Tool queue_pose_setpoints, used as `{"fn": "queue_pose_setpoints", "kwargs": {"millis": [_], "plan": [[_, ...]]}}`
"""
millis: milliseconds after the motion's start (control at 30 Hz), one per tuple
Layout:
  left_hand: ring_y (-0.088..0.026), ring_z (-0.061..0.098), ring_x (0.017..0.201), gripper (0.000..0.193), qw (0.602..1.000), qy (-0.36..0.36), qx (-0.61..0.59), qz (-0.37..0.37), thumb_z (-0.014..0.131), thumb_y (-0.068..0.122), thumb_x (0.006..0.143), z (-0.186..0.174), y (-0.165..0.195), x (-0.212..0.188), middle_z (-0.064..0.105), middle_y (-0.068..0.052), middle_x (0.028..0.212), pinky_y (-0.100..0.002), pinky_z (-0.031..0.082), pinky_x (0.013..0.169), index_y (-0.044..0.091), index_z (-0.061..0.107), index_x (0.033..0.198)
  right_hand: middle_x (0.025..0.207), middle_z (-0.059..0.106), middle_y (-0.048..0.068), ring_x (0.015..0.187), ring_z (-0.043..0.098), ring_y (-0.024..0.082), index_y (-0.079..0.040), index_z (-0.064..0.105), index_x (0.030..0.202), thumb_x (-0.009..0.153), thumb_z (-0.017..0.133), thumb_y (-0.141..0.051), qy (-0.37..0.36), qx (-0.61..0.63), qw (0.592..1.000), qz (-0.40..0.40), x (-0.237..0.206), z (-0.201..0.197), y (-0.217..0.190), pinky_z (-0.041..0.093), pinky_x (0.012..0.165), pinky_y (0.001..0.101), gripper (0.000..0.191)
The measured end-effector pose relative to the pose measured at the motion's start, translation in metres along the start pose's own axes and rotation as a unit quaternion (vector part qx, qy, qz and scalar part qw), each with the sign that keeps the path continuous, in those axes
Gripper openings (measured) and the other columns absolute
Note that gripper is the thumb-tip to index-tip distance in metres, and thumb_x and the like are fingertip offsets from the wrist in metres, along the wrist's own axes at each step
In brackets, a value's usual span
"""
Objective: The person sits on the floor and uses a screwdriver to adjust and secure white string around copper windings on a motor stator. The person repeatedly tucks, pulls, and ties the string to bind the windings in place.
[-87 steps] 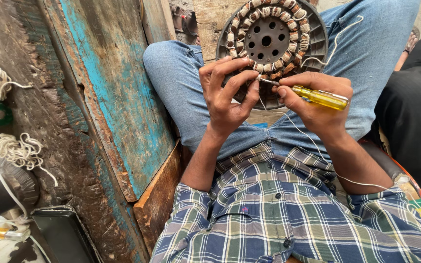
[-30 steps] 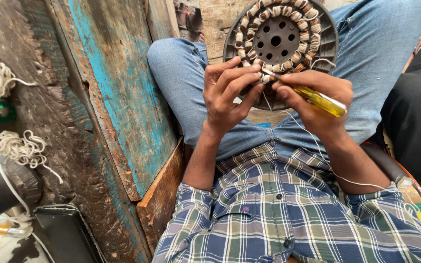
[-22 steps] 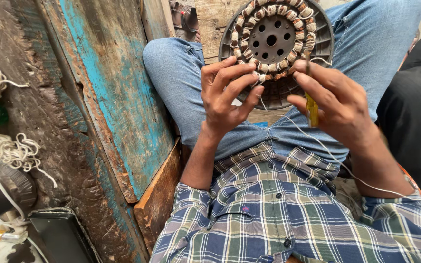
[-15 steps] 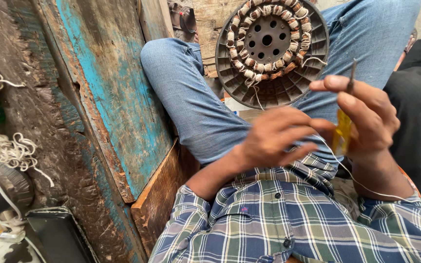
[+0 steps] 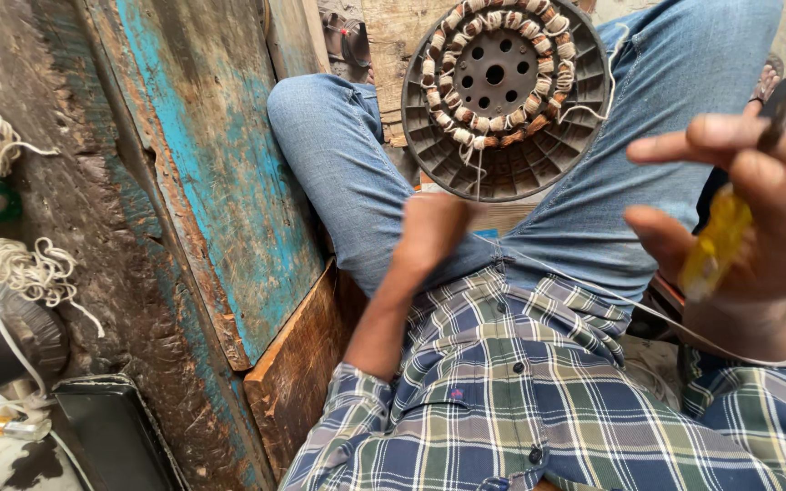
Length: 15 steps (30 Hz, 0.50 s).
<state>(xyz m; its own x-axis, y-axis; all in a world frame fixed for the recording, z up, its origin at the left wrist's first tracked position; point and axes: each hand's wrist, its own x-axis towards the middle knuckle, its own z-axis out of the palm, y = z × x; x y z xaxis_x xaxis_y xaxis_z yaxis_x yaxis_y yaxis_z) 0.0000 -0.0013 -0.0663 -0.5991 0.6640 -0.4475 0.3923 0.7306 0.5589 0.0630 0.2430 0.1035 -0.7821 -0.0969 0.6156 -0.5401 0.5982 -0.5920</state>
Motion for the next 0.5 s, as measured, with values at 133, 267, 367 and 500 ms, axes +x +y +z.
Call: {"fn": "queue_pose_setpoints", "kwargs": {"millis": [133, 267, 367, 500], "plan": [[-0.037, 0.070, 0.099, 0.037, 0.945, 0.250, 0.038, 0.207, 0.069, 0.037, 0.083, -0.020, -0.007, -0.023, 0.075, -0.015, 0.108, -0.045, 0.052, 0.085, 0.010, 0.071, 0.108, 0.156, 0.033, 0.022, 0.121, 0.067, 0.038, -0.004, 0.024, 0.160, 0.084, 0.085, -0.015, -0.071, 0.074, 0.991, 0.087, -0.002, 0.015, 0.012, 0.059, 0.095, 0.0400, 0.098], [-0.032, 0.068, 0.099, 0.032, 0.962, 0.146, -0.004, 0.230, 0.073, 0.034, 0.090, -0.047, 0.006, -0.044, 0.073, -0.012, 0.104, -0.044, 0.050, 0.092, 0.010, 0.073, 0.110, 0.157, 0.027, 0.024, 0.123, 0.062, 0.033, -0.003, 0.021, 0.159, 0.078, 0.084, -0.027, -0.118, 0.277, 0.946, 0.123, -0.012, 0.032, 0.014, 0.061, 0.101, 0.0387, 0.105], [-0.026, 0.069, 0.091, 0.026, 0.963, 0.013, -0.106, 0.247, 0.078, 0.033, 0.097, -0.068, 0.011, -0.060, 0.073, -0.006, 0.098, -0.044, 0.053, 0.088, 0.012, 0.075, 0.112, 0.145, 0.050, 0.021, 0.108, 0.072, 0.027, -0.005, 0.043, 0.146, 0.086, 0.076, -0.023, 0.004, 0.358, 0.895, 0.265, -0.027, 0.044, 0.010, 0.068, 0.091, 0.0370, 0.070], [-0.021, 0.067, 0.101, 0.021, 0.932, 0.271, -0.109, 0.214, 0.084, 0.029, 0.098, -0.075, 0.021, -0.053, 0.072, -0.002, 0.105, -0.038, 0.055, 0.089, 0.015, 0.076, 0.112, 0.122, 0.073, 0.017, 0.099, 0.075, 0.022, -0.004, 0.049, 0.136, 0.100, 0.072, -0.008, 0.015, 0.181, 0.928, 0.327, -0.045, 0.060, 0.013, 0.065, 0.081, 0.0291, 0.043]]}}
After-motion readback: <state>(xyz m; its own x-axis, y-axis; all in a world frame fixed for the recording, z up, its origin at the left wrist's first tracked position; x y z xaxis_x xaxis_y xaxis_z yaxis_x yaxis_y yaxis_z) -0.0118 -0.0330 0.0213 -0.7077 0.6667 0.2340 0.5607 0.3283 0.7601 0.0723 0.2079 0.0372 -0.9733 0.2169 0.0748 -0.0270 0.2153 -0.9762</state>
